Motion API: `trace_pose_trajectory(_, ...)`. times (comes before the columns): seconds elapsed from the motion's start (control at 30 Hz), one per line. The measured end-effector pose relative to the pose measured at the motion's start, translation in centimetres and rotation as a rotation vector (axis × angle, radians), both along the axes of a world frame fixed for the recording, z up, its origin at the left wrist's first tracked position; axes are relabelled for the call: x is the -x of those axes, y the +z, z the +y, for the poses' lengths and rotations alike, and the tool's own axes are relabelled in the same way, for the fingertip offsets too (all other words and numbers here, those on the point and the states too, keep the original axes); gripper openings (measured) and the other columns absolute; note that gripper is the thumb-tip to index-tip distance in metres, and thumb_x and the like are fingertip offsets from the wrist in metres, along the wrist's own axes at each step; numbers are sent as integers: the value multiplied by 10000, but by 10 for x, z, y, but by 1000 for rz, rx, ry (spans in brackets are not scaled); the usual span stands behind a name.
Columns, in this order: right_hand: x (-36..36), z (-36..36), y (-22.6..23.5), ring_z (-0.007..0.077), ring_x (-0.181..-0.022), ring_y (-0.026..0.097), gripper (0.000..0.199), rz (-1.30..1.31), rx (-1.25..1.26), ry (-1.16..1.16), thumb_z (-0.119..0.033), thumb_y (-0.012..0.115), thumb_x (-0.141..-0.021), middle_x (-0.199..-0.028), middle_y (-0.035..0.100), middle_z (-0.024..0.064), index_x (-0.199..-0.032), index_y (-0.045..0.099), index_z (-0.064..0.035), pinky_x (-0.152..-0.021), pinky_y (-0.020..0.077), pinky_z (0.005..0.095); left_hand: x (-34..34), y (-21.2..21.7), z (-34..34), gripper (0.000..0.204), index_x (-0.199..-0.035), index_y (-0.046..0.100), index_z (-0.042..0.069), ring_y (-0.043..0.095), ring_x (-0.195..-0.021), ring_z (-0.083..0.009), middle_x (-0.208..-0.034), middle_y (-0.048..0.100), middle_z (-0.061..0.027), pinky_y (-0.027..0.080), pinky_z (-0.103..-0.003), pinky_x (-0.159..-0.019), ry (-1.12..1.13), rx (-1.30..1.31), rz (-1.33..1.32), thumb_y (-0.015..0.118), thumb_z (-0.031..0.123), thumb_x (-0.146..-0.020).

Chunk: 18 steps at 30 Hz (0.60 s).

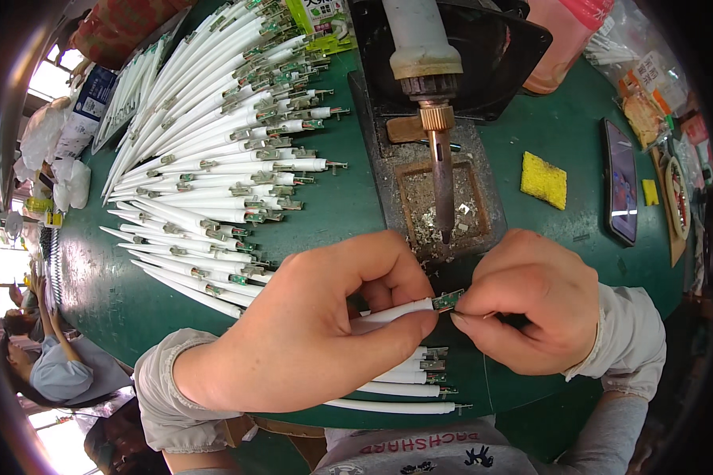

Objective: The person takes electronic pen components, attaches thin wires to their circuit boards, and solders them using a soldering iron and solder wire.

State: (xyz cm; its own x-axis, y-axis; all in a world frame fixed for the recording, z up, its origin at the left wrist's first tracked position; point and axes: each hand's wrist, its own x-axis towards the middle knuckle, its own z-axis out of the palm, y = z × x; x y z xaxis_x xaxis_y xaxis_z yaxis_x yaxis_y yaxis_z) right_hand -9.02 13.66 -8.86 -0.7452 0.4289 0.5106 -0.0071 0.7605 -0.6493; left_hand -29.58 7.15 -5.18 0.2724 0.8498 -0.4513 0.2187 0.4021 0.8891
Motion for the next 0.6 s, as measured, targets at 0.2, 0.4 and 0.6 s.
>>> trace_pose_trajectory(0.2,0,-1,-1,206,-601,539,286,-54,-168,-38,23,732,-618,-783,544,64,-869,617,-52,-503,429,289,-2,-5,-3,147,-916,552,-15,552,-785,-80,-853,564,-41,457,-212,-650,-32,-152,82,638,-8,-797)
trace_pose_trajectory(0.4,3,-5,0,216,-607,544,269,-97,-178,-86,16,730,-604,-773,543,69,-840,620,-51,-505,437,299,-2,-8,-4,144,-917,557,-14,560,-768,-85,-849,564,-49,468,-215,-606,-64,-253,158,638,-3,-797)
trace_pose_trajectory(0.6,5,0,-1,227,-619,545,202,-108,-33,-24,5,704,-649,-761,545,79,-816,596,-31,-521,443,300,-2,-11,-3,127,-864,584,-15,562,-722,-124,-839,571,-77,448,-238,-561,-89,-429,232,660,3,-765)
